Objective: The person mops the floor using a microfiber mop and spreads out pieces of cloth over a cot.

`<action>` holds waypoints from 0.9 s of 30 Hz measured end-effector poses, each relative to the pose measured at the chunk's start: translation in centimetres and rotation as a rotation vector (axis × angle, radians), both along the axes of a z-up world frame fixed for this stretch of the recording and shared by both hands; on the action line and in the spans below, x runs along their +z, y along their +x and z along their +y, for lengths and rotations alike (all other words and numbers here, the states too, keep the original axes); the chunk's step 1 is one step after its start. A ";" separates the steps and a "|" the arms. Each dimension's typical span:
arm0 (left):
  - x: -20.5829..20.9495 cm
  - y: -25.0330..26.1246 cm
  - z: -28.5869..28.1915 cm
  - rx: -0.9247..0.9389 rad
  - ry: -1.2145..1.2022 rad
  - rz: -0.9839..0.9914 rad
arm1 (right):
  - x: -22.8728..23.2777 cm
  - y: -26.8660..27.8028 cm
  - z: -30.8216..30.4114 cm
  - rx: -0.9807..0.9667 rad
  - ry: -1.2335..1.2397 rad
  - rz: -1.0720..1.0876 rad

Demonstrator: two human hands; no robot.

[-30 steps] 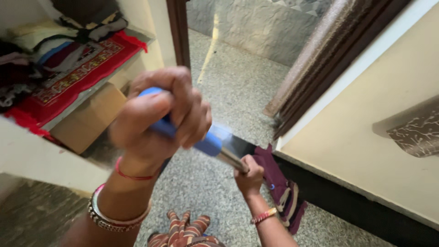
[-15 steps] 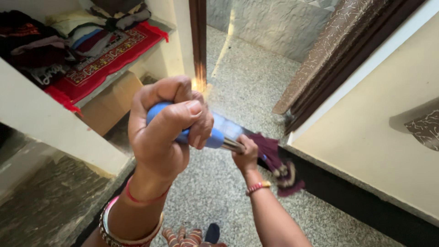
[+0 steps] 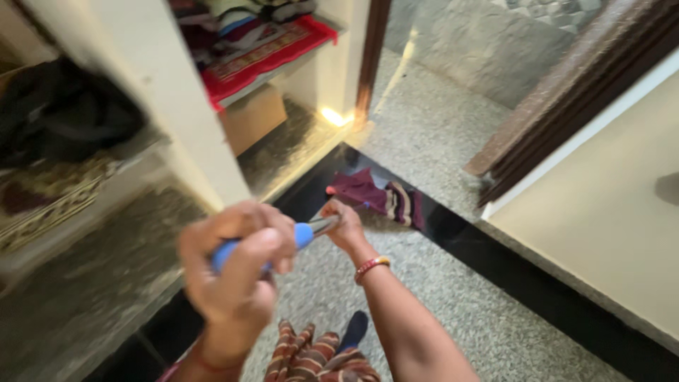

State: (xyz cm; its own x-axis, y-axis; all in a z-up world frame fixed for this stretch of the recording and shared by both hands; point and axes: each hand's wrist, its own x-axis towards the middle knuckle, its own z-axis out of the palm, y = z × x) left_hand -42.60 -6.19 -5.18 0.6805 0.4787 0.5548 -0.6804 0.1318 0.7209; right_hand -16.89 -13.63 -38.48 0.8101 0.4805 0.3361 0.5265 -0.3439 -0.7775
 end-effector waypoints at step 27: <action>4.3 -11.1 7.5 0.170 0.219 -0.083 | 5.8 -14.9 6.5 -0.006 0.000 -0.456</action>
State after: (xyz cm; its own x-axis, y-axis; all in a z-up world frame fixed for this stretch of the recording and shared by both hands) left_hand -53.68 1.26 -0.87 0.5488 0.4444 0.7081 -0.7373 -0.1419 0.6605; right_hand -31.78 -7.08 -32.63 0.5818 0.4767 0.6590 0.8133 -0.3480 -0.4663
